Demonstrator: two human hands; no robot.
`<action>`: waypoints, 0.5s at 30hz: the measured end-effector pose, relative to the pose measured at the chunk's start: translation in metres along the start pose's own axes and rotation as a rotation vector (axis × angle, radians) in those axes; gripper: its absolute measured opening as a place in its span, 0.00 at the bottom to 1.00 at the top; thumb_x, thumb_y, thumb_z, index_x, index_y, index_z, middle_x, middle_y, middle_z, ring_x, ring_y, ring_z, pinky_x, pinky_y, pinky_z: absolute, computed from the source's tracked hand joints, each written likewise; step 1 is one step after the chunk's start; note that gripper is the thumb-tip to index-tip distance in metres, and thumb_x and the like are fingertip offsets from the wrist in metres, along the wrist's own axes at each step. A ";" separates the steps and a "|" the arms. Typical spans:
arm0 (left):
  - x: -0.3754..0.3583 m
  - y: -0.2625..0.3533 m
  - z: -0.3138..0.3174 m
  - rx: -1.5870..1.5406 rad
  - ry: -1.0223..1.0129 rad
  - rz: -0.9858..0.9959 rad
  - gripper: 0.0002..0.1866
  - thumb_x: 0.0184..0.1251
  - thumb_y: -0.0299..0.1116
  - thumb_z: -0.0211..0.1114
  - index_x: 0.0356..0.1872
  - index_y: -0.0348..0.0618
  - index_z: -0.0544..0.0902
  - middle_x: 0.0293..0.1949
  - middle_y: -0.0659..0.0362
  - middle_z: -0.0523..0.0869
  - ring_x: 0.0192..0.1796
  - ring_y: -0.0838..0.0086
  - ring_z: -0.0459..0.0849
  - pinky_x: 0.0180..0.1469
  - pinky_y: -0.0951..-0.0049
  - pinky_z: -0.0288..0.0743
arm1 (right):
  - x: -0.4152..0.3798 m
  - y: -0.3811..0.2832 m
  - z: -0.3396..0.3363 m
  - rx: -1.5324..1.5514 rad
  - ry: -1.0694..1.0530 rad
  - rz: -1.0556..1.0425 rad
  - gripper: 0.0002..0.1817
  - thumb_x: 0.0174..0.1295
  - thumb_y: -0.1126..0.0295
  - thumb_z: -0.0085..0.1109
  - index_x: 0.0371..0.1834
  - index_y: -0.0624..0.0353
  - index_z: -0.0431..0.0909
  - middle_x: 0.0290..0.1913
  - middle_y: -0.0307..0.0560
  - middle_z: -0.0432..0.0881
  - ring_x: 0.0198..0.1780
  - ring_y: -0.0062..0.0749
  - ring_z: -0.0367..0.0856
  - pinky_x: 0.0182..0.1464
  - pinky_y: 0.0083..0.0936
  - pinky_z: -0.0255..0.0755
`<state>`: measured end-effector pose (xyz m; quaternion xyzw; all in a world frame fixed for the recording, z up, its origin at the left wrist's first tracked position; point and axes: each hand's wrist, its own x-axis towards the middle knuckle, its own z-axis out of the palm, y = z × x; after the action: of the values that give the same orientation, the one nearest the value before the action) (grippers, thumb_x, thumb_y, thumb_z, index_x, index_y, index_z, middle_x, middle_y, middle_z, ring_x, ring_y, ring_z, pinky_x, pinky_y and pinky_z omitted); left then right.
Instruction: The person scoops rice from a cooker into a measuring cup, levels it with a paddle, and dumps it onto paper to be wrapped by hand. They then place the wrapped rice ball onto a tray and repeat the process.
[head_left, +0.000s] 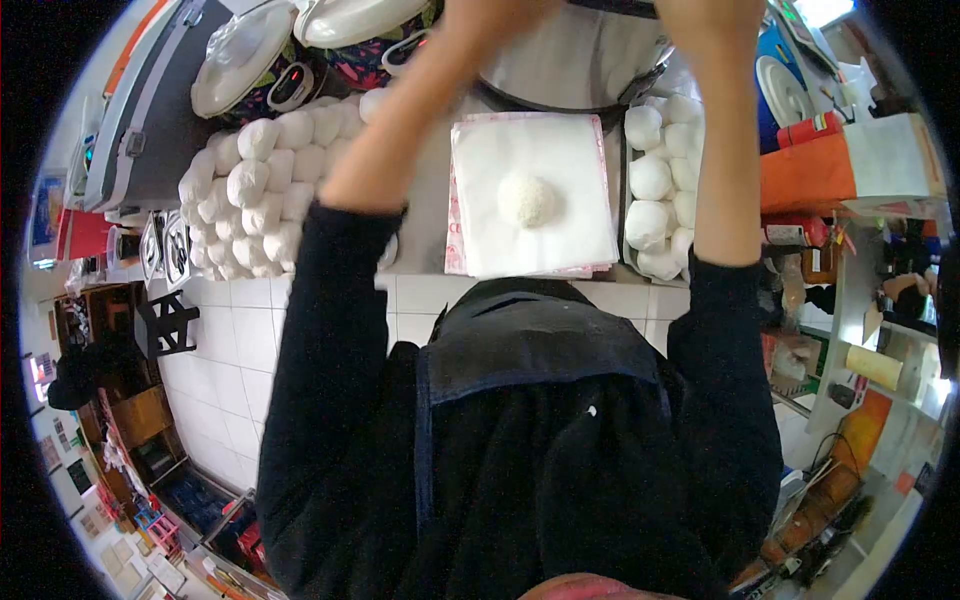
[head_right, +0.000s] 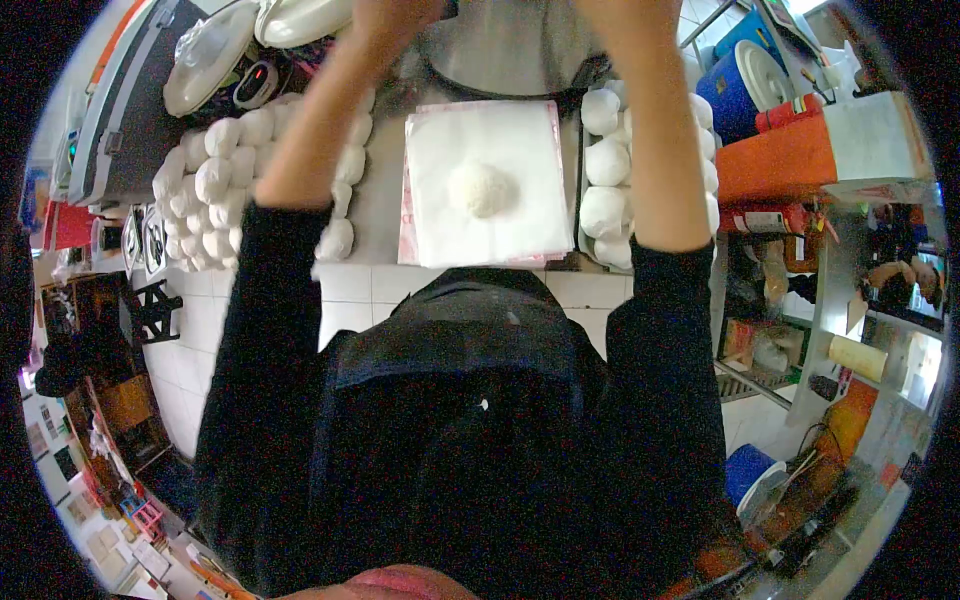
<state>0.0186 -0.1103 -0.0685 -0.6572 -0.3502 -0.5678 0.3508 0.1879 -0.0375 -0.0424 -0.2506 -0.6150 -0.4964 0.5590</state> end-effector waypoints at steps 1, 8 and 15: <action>-0.029 0.018 -0.009 -0.061 -0.016 0.020 0.07 0.56 0.31 0.58 0.35 0.41 0.76 0.27 0.55 0.78 0.29 0.63 0.77 0.31 0.66 0.72 | -0.008 -0.010 -0.042 0.306 -0.243 0.064 0.11 0.58 0.68 0.55 0.42 0.60 0.75 0.40 0.53 0.81 0.38 0.47 0.77 0.42 0.34 0.70; -0.264 0.143 -0.137 -0.491 -0.862 -0.481 0.11 0.46 0.29 0.70 0.34 0.45 0.81 0.31 0.59 0.81 0.36 0.65 0.78 0.38 0.69 0.75 | -0.227 -0.079 -0.214 1.338 -1.380 0.343 0.10 0.48 0.63 0.64 0.30 0.55 0.79 0.28 0.42 0.76 0.36 0.38 0.74 0.39 0.30 0.70; -0.292 0.138 -0.143 -0.559 -1.064 -0.793 0.08 0.49 0.33 0.68 0.32 0.44 0.85 0.33 0.60 0.83 0.40 0.64 0.77 0.44 0.67 0.73 | -0.253 -0.082 -0.224 1.387 -1.510 0.421 0.08 0.52 0.65 0.60 0.29 0.57 0.81 0.32 0.41 0.79 0.38 0.37 0.73 0.42 0.28 0.69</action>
<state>0.0331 -0.3215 -0.3510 -0.7335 -0.5275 -0.3236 -0.2812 0.2787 -0.2055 -0.3326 -0.2217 -0.8981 0.3583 0.1258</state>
